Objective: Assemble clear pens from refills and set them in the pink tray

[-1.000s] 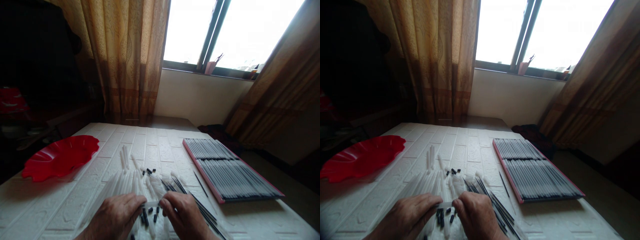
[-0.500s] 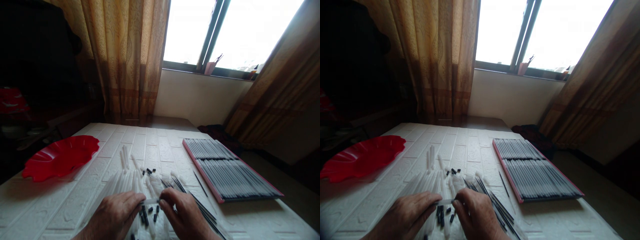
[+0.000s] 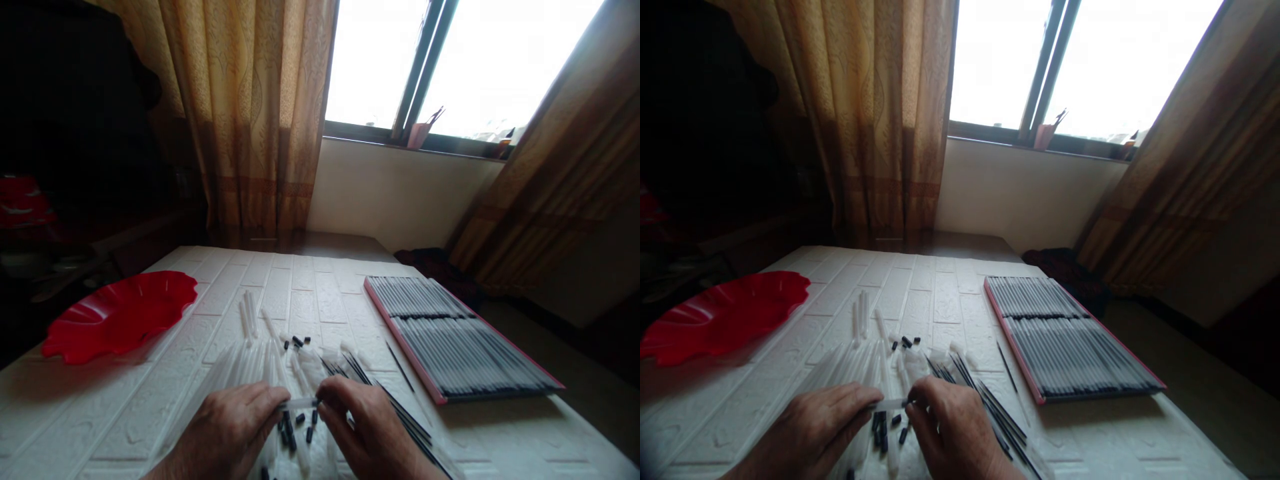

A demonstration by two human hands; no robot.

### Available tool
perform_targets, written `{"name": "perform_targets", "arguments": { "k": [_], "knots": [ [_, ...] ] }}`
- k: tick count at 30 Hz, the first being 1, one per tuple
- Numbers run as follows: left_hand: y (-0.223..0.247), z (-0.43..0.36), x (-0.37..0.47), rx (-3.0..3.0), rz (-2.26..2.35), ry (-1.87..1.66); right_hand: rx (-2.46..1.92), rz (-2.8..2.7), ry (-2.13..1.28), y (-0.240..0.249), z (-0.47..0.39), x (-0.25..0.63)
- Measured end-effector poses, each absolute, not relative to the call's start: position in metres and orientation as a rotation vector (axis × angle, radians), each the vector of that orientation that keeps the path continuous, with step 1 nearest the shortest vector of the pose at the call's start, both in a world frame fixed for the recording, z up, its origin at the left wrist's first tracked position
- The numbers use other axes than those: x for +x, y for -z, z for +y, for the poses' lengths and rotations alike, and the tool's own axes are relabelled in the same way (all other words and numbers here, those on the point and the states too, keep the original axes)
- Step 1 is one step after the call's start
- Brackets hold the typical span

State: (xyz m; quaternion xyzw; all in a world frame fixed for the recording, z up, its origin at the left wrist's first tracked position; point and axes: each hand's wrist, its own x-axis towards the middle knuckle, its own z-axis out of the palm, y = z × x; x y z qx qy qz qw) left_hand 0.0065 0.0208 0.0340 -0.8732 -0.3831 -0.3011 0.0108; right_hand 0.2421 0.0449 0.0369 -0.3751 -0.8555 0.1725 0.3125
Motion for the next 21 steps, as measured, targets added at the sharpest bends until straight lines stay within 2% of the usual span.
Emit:
{"name": "perform_targets", "arguments": {
  "k": [12,15,21],
  "knots": [
    [-0.036,0.024,0.001,-2.62,-1.219,1.087,-1.068,-2.202,-0.567,-0.038,0.048,0.246],
    [-0.037,0.028,-0.005,-2.559,-1.395,1.346,-1.121,-2.075,-0.702,-0.045,0.051,0.252],
    [-0.036,0.036,-0.013,-2.594,-1.965,2.167,-1.057,-1.982,-0.877,-0.051,0.05,0.255]
  ]
}}
